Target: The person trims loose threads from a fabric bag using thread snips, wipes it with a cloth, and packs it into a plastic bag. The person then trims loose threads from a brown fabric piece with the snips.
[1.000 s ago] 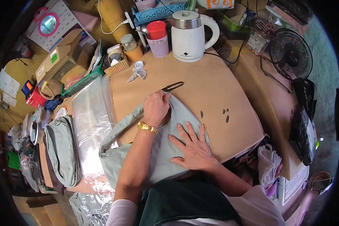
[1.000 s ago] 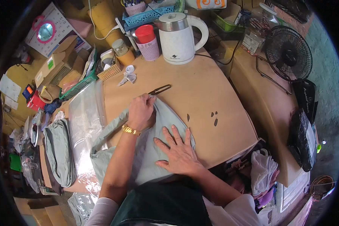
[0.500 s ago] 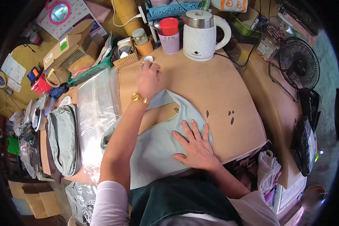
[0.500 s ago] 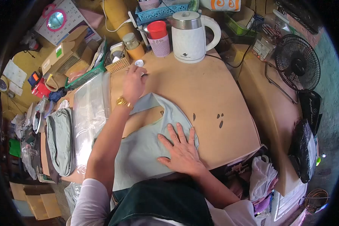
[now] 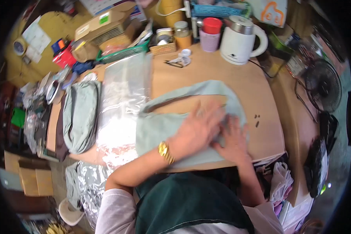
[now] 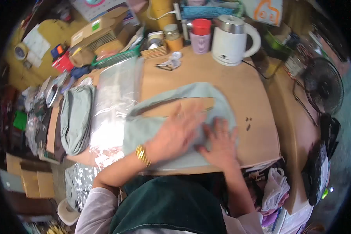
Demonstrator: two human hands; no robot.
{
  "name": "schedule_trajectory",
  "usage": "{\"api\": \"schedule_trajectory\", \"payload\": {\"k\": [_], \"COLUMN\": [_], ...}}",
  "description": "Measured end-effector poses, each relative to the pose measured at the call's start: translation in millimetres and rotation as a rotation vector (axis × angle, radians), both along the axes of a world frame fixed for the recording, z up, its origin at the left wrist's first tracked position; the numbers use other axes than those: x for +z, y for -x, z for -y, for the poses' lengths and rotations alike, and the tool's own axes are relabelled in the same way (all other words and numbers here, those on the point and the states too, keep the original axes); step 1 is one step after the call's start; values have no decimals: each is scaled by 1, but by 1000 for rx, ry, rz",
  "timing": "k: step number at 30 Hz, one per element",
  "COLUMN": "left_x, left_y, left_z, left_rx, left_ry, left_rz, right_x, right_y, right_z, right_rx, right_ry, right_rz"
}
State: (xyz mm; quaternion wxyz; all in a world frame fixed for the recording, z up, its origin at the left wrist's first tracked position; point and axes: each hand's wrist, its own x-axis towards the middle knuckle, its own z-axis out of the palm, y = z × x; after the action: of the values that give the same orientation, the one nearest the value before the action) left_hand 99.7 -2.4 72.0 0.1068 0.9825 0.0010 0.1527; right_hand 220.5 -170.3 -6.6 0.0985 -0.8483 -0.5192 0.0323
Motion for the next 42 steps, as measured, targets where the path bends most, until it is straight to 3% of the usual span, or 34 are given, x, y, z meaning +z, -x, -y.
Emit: {"api": "schedule_trajectory", "payload": {"k": [3,8,10,12,14,15,16,17,21,23,24,26,28,29,30,32,34,36,38,40,42], "left_x": [-15,-52,-69,-101,-103,-89,-81,-80,-85,-85,-82,-77,-68,-47,-37,-14,-23,-45,-57,-56,-54], "left_y": [79,120,119,120,119,119,118,118,121,121,123,128,139,143,144,134,108,84,78,86,111], "left_z": [31,27,31,30,32,32,29,25,25,23,23,23,14,-5,-25,-66,-99,-121,-135,-143,-133], "left_rx": [7,224,232,215,187,182,174,184,255,271,280,280,260,278,377,565,570,578,587,598,499], "left_ry": [127,13,75,184,296,305,309,315,170,131,124,123,300,441,389,208,107,25,70,121,85], "left_rz": [-240,-261,-171,-99,-29,-186,-338,-332,-116,-41,-73,-98,-140,-112,38,203,283,194,111,21,217], "right_x": [16,44,63,55,6,-5,-8,-10,-10,21,32,44,44,42,40,59,41,36,41,40,27], "right_y": [-24,-16,37,79,111,109,99,93,90,80,76,61,24,-9,-40,-78,-117,-134,-132,-123,-116], "right_z": [15,-16,-62,-103,-129,-142,-166,-183,-187,-175,-162,-120,-87,-75,-65,-66,-82,-92,-103,-91,-69], "right_rx": [23,135,389,806,848,855,792,730,691,749,750,528,359,248,137,-126,-53,28,-73,-36,4], "right_ry": [33,0,-214,-4,124,136,54,-28,-103,-61,-51,-213,-322,-420,-514,-565,-508,-453,46,-77,-192], "right_rz": [18,37,-461,-522,-171,-179,-192,-200,-243,-606,-606,-292,-62,-3,56,-105,-82,-57,-198,-85,22]}}
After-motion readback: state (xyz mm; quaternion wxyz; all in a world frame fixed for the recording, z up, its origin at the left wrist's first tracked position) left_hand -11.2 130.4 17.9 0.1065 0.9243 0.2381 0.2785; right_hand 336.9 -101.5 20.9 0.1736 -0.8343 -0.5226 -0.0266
